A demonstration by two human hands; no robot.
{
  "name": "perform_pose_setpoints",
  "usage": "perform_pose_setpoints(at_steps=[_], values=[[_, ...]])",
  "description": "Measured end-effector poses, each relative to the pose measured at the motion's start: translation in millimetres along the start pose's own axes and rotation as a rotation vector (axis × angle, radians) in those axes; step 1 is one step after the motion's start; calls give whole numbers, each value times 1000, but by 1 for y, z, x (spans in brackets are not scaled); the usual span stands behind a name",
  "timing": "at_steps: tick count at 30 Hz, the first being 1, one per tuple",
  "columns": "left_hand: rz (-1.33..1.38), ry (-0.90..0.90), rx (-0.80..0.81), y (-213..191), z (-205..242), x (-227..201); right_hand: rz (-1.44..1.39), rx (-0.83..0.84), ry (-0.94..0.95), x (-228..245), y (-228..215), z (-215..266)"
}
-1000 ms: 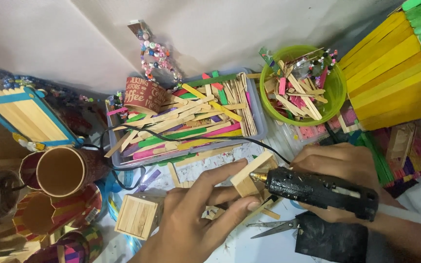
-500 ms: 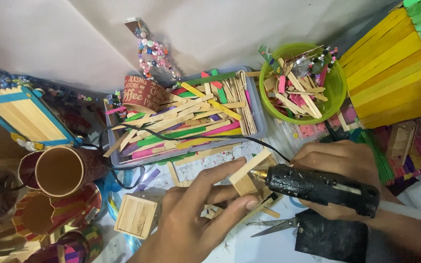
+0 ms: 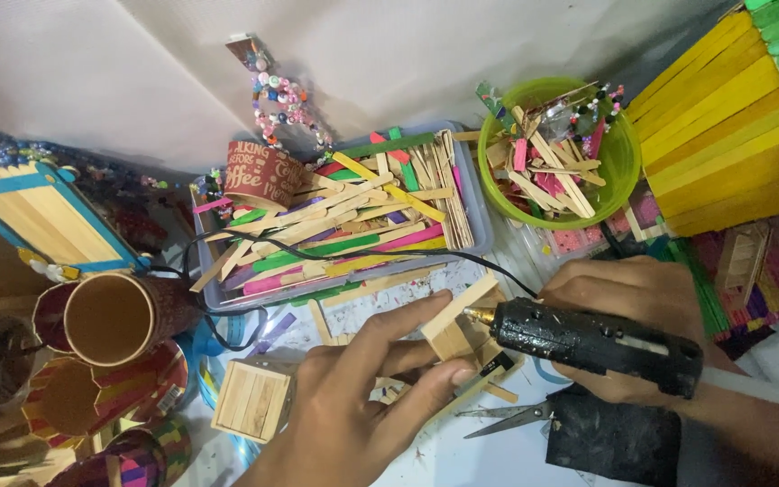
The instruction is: Assembling a miniature wooden structure using popsicle sticks and a hot glue gun.
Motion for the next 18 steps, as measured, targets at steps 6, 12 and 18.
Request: perform_pose_setpoints(at_steps=[6,12,18], values=[[-59,50,-15,-1,0,-2,-6,-1,-2,0,0,0],[-87,83,-59,-1,1,2,0,-16,-37,0,1,-1],[-115,89,-77,-1,3,3,-43,-23,-52,6,0,-5]])
Point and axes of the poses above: each hand's wrist, its own z-axis away from the middle knuckle, its own y-axis out of the palm, x = y × z, the point moved 3 cm from there along -z, towards the middle knuckle, and after that the axes turned 5 degrees about x, right-handed, at the moved point
